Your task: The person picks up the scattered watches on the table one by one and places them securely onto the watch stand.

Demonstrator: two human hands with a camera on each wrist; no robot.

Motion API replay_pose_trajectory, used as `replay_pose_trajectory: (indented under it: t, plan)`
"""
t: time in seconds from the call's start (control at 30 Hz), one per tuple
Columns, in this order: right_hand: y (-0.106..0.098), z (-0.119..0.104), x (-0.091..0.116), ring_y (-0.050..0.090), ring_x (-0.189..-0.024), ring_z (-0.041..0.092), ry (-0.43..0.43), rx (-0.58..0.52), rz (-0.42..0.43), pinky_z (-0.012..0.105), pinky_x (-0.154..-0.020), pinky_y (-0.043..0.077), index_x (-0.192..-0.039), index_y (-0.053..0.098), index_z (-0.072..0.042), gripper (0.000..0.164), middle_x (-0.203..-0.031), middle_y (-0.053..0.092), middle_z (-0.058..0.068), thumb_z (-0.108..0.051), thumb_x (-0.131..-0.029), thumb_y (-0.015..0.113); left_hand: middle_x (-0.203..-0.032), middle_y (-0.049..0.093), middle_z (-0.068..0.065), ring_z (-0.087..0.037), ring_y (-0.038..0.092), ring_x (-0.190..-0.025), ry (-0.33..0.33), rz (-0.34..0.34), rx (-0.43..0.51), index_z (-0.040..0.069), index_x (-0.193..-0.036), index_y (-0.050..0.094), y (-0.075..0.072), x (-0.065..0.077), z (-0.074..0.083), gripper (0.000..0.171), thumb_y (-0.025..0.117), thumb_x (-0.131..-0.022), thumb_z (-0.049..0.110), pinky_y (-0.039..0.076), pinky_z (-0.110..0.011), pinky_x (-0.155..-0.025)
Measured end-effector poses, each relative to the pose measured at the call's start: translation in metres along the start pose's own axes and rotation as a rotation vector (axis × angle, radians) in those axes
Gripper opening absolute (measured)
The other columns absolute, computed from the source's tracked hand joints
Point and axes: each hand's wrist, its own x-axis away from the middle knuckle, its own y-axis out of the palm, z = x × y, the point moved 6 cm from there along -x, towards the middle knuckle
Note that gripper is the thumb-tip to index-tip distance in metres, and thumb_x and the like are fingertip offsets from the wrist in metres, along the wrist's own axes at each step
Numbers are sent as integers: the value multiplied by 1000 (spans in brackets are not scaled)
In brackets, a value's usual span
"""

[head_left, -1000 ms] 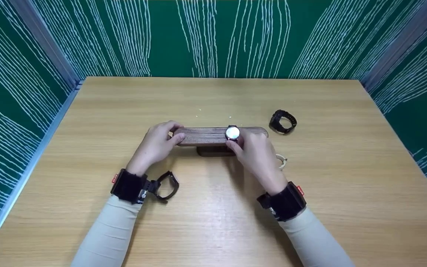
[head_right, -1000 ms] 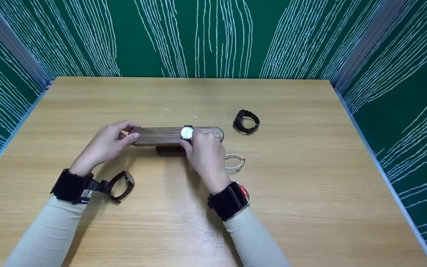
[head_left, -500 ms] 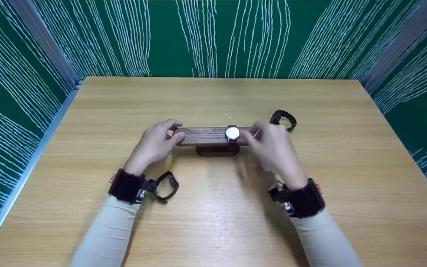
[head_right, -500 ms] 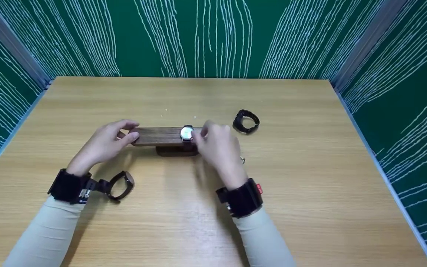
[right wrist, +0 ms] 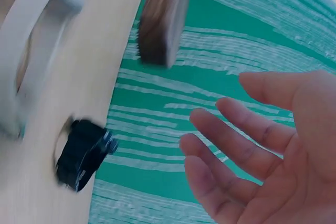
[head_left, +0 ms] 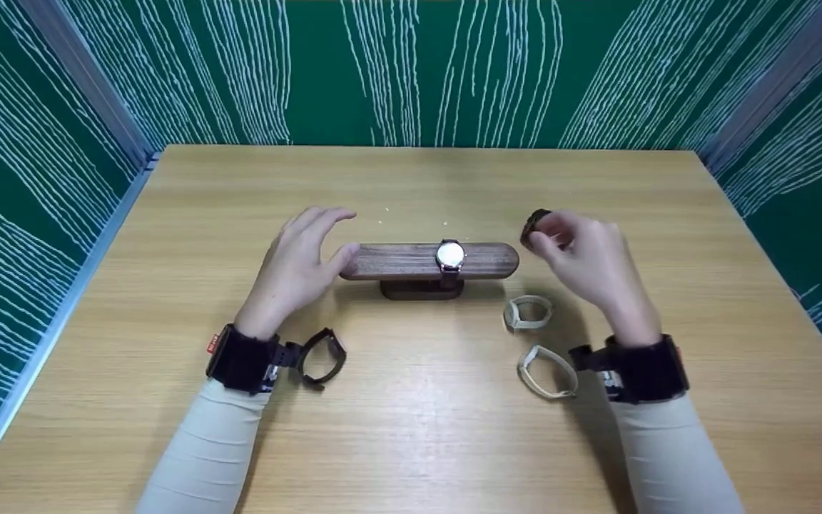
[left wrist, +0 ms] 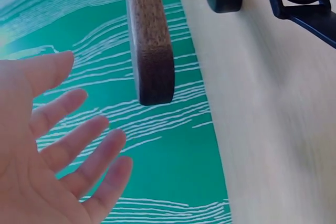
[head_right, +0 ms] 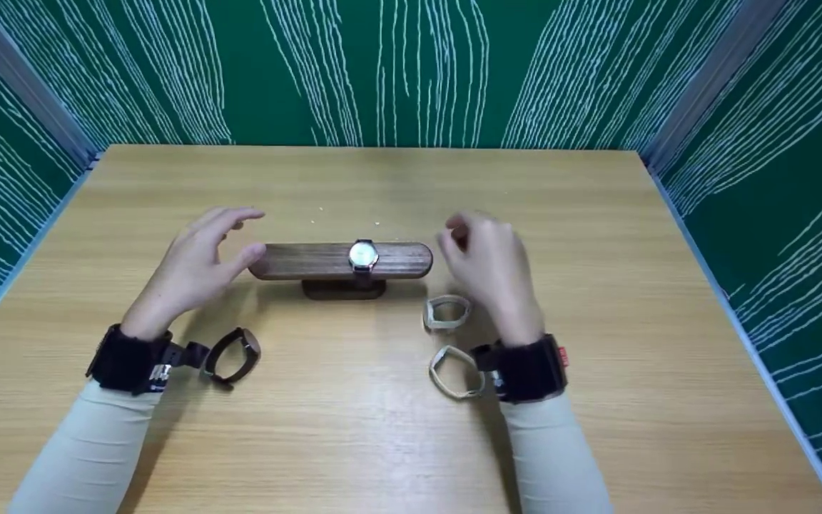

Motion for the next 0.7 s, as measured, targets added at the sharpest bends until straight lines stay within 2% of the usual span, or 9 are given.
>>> replay_pose_trajectory:
  t: [0.23,0.33,0.47,0.6,0.7]
  plan:
    - [-8,29,0,64,-118,45,-16,47,21,61,-101,49,-129,70,4,34,-128,70,26,-14,-100,74,-157,54,-8,-33,46,-147,74,28,-53,18,-149,60,-2,2,9,52,72,-102,35,27,-58,-126]
    - [-9,39,0,62,-117,48,-12,64,14,63,-101,48,-132,67,5,40,-132,66,29,-13,-97,76,-158,52,-8,-33,46,-146,86,25,-75,18,-150,59,-1,2,13,52,72,-102,36,27,-59,-125]
    - [-5,51,1,65,-108,50,0,67,-26,63,-93,52,-136,64,6,45,-135,63,32,-12,-97,75,-159,52,-9,-33,47,-145,111,12,-88,19,-149,60,2,3,19,52,73,-102,36,29,-60,-124]
    - [3,62,1,68,-99,45,50,53,-118,60,-87,56,-146,56,6,52,-144,56,33,-13,-99,71,-158,53,-6,-31,47,-144,141,2,-92,21,-149,60,5,5,26,51,74,-101,35,30,-59,-123]
    - [12,68,1,68,-100,43,98,58,-201,61,-91,56,-154,50,3,58,-153,49,33,-16,-102,67,-158,53,-5,-30,48,-144,157,-2,-105,21,-149,60,6,7,30,52,74,-101,34,30,-58,-124]
